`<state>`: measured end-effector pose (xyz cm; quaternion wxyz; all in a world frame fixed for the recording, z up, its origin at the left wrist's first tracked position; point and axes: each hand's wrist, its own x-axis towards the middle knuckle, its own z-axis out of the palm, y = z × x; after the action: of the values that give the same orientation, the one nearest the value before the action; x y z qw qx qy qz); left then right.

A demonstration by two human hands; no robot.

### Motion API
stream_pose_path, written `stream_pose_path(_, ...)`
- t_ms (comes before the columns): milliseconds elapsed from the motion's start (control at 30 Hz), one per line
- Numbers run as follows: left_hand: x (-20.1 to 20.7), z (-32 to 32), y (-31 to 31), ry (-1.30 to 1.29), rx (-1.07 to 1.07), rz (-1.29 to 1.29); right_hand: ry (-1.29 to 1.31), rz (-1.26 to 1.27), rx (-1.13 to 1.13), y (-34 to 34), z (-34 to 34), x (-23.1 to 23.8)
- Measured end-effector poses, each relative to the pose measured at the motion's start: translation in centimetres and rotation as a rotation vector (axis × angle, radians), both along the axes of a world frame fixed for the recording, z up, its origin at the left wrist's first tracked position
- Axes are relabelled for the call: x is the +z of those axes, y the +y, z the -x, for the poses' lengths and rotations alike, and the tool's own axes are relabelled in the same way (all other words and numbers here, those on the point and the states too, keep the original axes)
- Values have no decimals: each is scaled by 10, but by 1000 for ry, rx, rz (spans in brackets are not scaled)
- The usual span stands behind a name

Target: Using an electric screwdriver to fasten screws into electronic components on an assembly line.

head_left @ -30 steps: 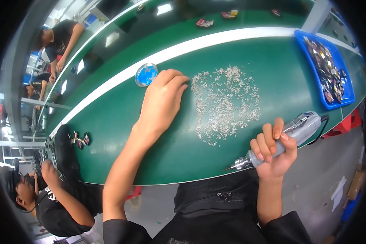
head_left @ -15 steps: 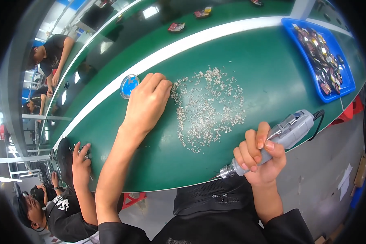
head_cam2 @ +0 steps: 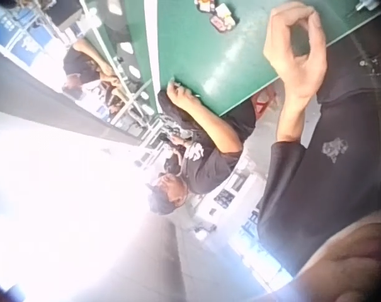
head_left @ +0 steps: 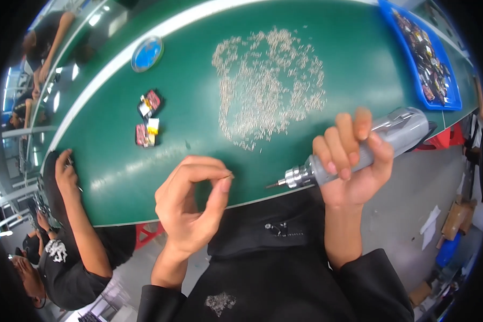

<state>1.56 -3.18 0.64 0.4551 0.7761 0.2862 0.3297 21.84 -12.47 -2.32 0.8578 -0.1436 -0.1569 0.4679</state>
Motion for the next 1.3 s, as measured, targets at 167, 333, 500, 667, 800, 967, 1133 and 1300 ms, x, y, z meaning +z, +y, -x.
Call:
stream_pose_path(167,-13,-1,-15,-323,-79,493,93,-117,-44,7,18,28)
stream_pose_path(333,-17,2,-21,-462,-156,691,84,-166,-57,11,33,39)
stream_pose_path(500,-20,4,-26,-516,-153,726,57,-152,-67,9,36,41)
stream_pose_path(667,-22,6,-25,-512,-178,733,60,-128,-82,9,38,41)
stream_pose_path(800,-21,9,-19,-478,-238,795,0,-142,-54,8,36,41)
stream_pose_path(967,-22,5,-16,-519,-296,880,18,-116,-38,9,34,41)
stream_pose_path(1133,-17,5,-16,-445,-283,853,-57,-137,-22,7,29,41)
stream_pose_path(1300,-13,0,-26,-225,-81,399,-120,-161,-14,3,27,41)
